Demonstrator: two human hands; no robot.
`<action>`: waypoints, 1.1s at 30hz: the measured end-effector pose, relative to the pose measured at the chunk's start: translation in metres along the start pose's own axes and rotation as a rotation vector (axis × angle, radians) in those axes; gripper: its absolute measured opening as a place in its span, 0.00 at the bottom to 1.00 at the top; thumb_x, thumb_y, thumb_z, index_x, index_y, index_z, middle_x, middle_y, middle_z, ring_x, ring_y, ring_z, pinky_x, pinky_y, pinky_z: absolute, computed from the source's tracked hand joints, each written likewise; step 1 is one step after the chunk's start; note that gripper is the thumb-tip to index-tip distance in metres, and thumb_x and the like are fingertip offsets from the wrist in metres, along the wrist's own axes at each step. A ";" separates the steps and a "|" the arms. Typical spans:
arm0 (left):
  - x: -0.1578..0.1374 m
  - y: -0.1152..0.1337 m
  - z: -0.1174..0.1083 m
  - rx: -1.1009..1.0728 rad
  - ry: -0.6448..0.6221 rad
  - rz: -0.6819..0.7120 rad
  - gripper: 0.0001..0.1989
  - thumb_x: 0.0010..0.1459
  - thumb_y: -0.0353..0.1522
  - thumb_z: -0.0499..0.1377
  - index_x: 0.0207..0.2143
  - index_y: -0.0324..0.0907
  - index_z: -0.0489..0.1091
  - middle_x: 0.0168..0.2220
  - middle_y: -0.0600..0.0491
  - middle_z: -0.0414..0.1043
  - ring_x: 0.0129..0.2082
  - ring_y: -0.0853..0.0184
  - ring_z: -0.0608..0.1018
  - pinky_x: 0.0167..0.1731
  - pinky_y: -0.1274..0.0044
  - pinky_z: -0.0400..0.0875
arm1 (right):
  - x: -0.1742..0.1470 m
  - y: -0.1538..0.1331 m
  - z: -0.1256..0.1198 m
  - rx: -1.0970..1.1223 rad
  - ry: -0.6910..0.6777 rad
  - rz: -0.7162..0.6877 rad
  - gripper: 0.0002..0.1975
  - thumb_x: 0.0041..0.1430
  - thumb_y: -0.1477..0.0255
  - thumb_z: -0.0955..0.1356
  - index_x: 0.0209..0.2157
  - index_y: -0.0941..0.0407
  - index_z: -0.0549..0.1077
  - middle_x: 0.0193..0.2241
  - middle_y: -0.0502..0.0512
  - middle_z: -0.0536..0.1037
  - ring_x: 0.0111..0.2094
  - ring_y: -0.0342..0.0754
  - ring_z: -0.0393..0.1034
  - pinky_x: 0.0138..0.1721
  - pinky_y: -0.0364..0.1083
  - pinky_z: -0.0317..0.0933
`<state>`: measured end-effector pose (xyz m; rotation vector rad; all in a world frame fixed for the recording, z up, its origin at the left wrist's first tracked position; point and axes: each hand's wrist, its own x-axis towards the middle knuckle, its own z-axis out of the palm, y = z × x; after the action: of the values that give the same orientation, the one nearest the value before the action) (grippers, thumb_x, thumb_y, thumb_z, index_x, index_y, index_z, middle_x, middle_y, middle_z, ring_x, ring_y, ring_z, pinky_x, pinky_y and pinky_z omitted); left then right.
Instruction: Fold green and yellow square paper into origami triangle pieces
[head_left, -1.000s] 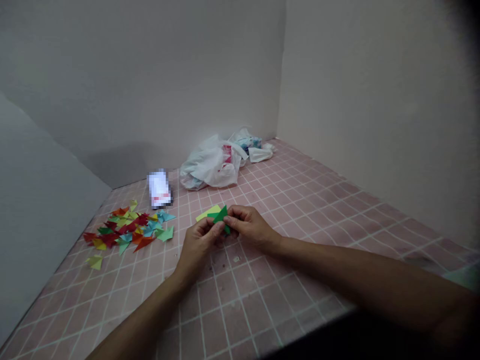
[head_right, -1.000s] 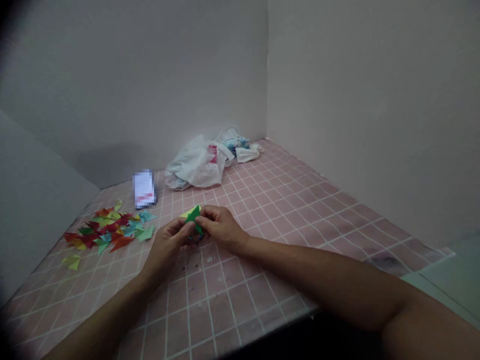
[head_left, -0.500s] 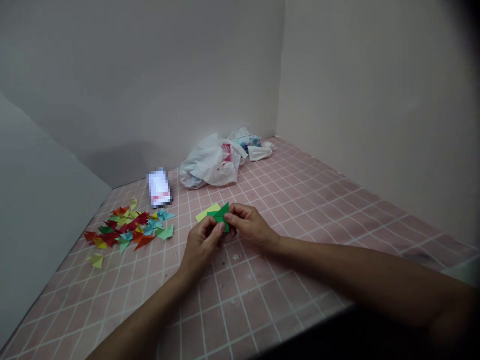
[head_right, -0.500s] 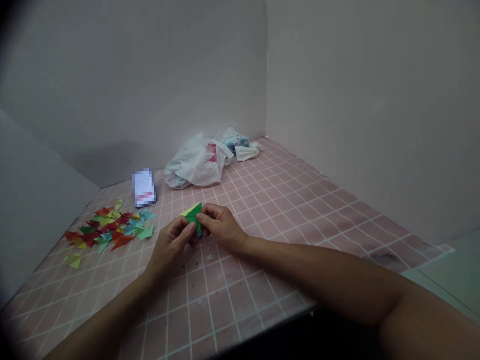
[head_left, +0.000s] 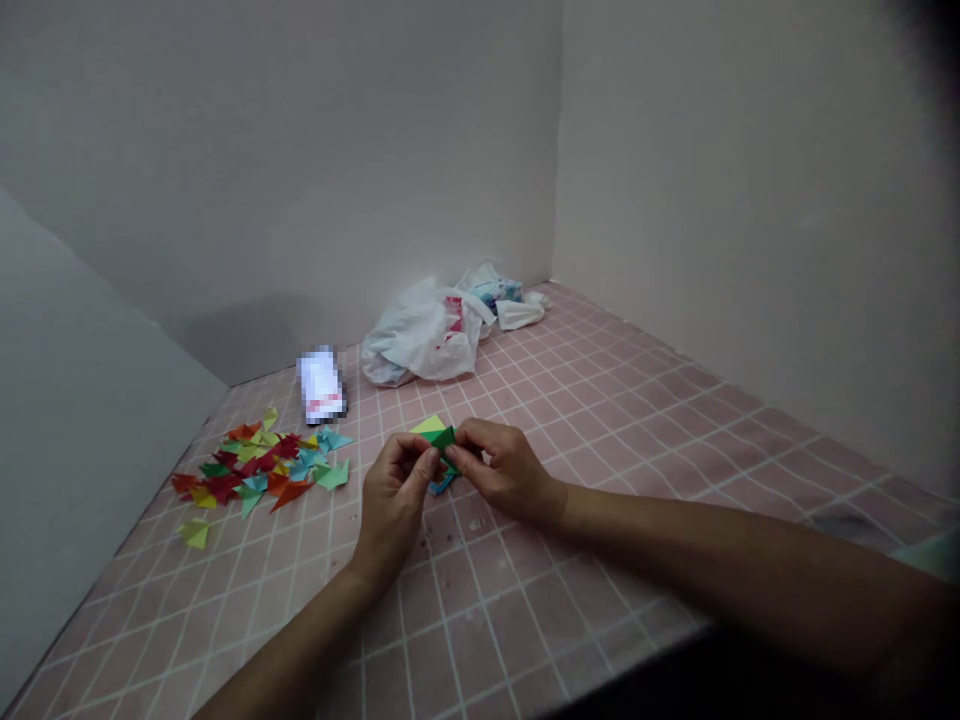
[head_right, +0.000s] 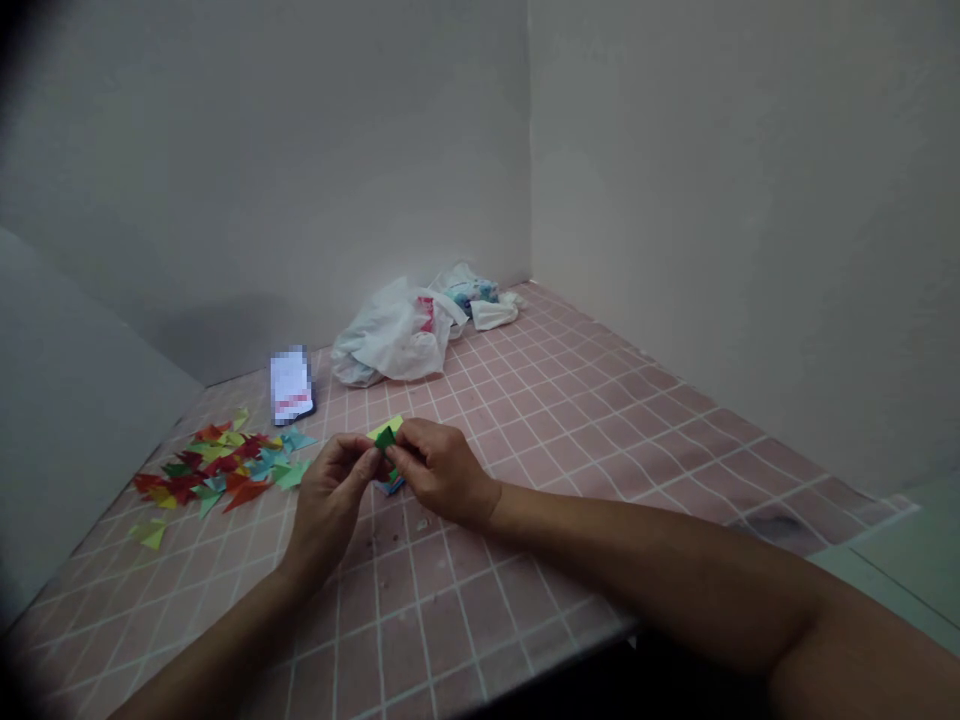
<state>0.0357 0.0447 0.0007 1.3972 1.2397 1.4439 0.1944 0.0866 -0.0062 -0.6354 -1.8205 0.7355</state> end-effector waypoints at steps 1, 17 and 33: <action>0.000 0.001 0.001 -0.002 -0.022 0.008 0.08 0.58 0.35 0.64 0.34 0.41 0.70 0.29 0.56 0.73 0.29 0.70 0.75 0.31 0.79 0.71 | 0.000 -0.001 0.000 0.006 -0.020 -0.027 0.11 0.62 0.75 0.65 0.25 0.56 0.63 0.23 0.48 0.66 0.25 0.41 0.60 0.28 0.43 0.54; 0.000 0.000 -0.002 -0.055 -0.123 -0.012 0.08 0.60 0.37 0.63 0.37 0.41 0.74 0.31 0.55 0.72 0.30 0.70 0.73 0.32 0.78 0.69 | 0.002 0.001 -0.005 0.203 -0.200 0.003 0.05 0.61 0.75 0.67 0.30 0.58 0.69 0.27 0.50 0.73 0.28 0.42 0.67 0.30 0.42 0.61; 0.000 -0.002 -0.002 -0.071 -0.160 -0.026 0.09 0.61 0.37 0.62 0.36 0.40 0.71 0.29 0.56 0.69 0.28 0.70 0.71 0.31 0.77 0.67 | 0.001 0.000 -0.006 0.380 -0.266 0.171 0.05 0.61 0.73 0.66 0.30 0.58 0.69 0.27 0.51 0.76 0.26 0.41 0.68 0.29 0.41 0.62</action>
<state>0.0334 0.0446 -0.0013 1.4142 1.0918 1.3184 0.1994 0.0886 -0.0035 -0.4591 -1.8076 1.2956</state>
